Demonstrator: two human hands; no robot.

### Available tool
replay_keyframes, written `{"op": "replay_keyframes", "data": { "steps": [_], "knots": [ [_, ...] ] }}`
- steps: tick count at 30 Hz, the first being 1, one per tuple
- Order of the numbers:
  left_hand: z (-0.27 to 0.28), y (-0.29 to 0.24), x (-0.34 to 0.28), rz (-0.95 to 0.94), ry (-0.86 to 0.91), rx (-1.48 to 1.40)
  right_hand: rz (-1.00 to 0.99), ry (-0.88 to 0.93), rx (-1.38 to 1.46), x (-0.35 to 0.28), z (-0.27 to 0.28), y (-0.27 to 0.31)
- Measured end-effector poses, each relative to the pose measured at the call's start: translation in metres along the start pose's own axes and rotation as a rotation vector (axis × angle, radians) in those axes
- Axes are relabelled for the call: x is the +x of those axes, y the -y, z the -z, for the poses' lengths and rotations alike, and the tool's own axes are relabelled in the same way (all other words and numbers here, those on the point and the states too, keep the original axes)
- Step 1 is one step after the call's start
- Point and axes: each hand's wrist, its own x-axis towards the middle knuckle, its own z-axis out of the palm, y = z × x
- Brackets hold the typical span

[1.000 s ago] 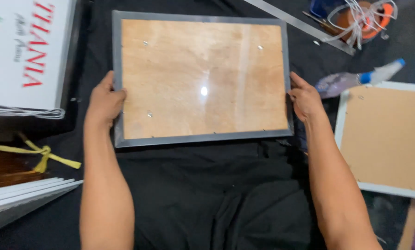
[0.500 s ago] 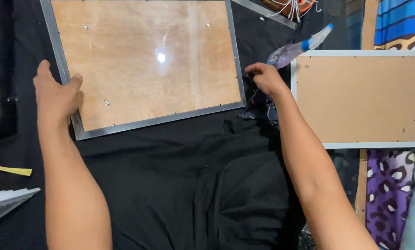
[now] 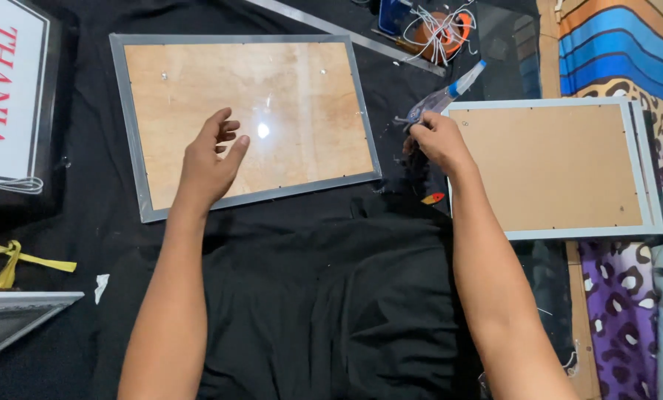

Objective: The person wipes the back and front glass of two photo frames using a dark patterned cloth. They handle the frames one at a time, turning them over to clean both sides.

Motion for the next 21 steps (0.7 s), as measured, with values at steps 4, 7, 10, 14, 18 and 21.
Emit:
{"op": "replay_keyframes", "data": {
  "steps": [4,7,10,14,18,21],
  "knots": [
    [-0.042,-0.043,-0.010,-0.196,-0.028,-0.116,0.227,0.033,0.424,-0.061,0.015,0.088],
    [-0.084,-0.062,-0.022,-0.241,0.034,-0.249,0.305,0.050,0.676,-0.090,0.005,0.131],
    [-0.125,-0.048,-0.021,-0.246,0.077,-0.167,0.305,0.063,0.877,-0.096,-0.010,0.149],
    [-0.140,-0.014,-0.011,-0.149,0.052,-0.108,0.265,0.114,1.082,-0.066,-0.031,0.123],
    [-0.145,0.066,0.003,0.258,0.176,-0.589,0.016,0.138,1.015,-0.045,-0.054,0.098],
    [-0.121,0.027,0.008,0.531,0.121,-0.934,-0.197,0.234,0.836,-0.033,-0.075,0.068]
  ]
}}
